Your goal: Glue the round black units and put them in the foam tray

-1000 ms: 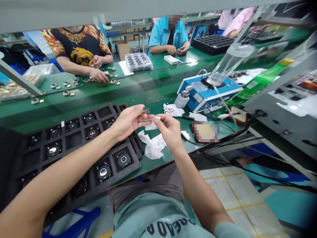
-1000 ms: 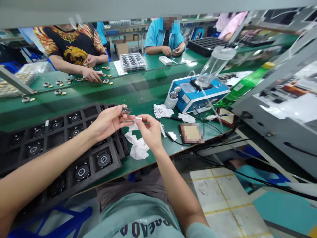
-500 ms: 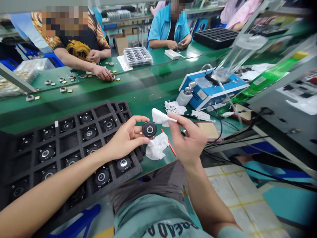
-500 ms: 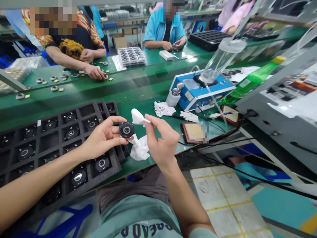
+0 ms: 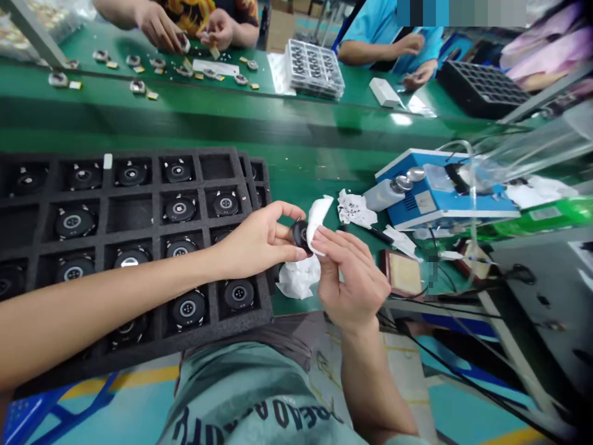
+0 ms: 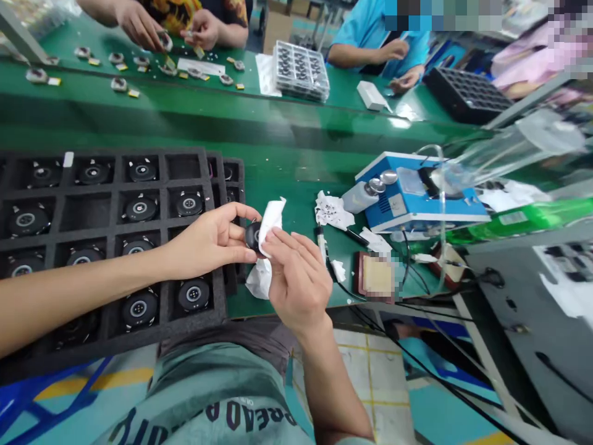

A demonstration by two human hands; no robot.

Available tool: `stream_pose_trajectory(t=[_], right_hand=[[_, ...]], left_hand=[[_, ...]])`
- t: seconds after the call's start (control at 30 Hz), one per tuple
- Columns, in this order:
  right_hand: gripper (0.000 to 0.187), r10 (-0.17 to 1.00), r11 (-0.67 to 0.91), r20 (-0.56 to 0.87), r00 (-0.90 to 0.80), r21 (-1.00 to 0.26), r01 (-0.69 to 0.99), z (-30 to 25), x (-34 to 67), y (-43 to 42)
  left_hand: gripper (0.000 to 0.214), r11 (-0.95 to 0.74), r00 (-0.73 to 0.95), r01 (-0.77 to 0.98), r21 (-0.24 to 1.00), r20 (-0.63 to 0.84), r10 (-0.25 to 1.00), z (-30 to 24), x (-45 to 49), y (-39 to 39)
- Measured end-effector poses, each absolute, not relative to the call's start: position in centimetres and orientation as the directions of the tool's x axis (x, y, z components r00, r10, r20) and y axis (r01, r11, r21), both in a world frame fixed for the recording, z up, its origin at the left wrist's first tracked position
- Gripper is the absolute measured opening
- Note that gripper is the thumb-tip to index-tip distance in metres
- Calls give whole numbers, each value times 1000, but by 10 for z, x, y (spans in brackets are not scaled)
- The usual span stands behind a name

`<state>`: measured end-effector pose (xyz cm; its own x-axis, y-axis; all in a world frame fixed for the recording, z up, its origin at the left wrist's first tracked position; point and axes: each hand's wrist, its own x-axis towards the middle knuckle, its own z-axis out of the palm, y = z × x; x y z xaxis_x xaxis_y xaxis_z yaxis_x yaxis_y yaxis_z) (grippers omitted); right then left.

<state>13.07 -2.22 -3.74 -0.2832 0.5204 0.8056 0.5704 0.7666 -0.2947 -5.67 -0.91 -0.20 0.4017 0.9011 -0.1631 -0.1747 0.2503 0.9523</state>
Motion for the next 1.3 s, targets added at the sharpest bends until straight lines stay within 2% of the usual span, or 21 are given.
stream_pose_trajectory(t=[0.1,0.3,0.4,0.57,0.7,1.03,1.3], right_hand=[[22,551,737,805,-218,-348,579,-42,125,-30],[20,657,667,750,-76,-531,523,-49,119,-35],[21,671,656,740,-44,-565,499,-53,119,-37],[19,675,679,736,-50,-593,433,-55,117,-41],[20,708,667,704,-54,-642,377,-52,113,-39],[16,774,596,633,-23,-716,364,-49,114,-18],[13,803,595,593,-59,-793,128,-58,116,-14]], left_hand=[[49,250,365,-209,945,-162,917,-4,-57,-8],[50,227,351,-211,951,-144,925,-6,-58,-8],[49,218,360,-183,959,-141,922,-7,-58,-9],[47,186,365,-93,978,-141,920,-10,-58,-10],[45,161,393,-88,983,-114,913,-14,-58,-10],[40,91,419,-40,995,-66,905,-13,-60,-10],[40,139,396,-127,982,-78,915,-11,-58,-8]])
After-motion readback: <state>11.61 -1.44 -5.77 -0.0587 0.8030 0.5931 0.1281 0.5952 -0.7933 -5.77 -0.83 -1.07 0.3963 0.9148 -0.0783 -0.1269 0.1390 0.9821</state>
